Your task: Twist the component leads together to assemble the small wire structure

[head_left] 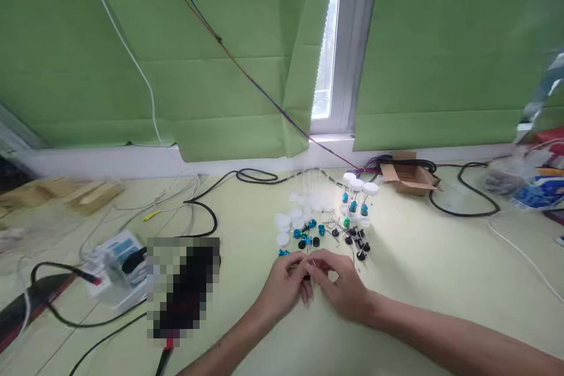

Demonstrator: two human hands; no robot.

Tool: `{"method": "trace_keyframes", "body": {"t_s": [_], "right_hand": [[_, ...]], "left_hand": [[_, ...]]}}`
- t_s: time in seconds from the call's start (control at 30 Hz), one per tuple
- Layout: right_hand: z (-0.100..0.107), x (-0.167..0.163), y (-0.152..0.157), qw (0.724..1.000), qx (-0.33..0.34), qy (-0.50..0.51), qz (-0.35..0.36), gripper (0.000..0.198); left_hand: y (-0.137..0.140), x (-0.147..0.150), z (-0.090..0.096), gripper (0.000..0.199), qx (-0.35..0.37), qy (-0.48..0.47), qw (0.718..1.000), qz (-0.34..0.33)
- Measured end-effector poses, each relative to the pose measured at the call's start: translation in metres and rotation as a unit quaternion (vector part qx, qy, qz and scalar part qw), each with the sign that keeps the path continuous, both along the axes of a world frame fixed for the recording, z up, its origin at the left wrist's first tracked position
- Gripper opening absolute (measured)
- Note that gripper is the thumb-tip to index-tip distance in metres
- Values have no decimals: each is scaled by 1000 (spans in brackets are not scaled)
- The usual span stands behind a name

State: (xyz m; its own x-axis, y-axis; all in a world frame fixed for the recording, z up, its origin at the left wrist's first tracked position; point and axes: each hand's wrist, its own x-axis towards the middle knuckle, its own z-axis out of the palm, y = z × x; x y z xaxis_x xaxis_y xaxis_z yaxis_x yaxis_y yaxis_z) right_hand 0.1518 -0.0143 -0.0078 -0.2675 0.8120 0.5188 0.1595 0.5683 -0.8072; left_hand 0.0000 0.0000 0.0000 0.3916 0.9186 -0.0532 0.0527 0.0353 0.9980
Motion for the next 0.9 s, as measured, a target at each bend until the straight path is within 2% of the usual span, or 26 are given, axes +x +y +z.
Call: {"method": "trace_keyframes", "body": {"t_s": [0.4,0.9], "right_hand": [[4,-1,0,1000,6,-13,-9,15],[2,0,-1,1000,1,-17,-5,13]], "left_hand": [[-6,-2,7,34,-12,-6,1000,-4],[-5,-2,6,37,-11,-3,1000,-7]]}}
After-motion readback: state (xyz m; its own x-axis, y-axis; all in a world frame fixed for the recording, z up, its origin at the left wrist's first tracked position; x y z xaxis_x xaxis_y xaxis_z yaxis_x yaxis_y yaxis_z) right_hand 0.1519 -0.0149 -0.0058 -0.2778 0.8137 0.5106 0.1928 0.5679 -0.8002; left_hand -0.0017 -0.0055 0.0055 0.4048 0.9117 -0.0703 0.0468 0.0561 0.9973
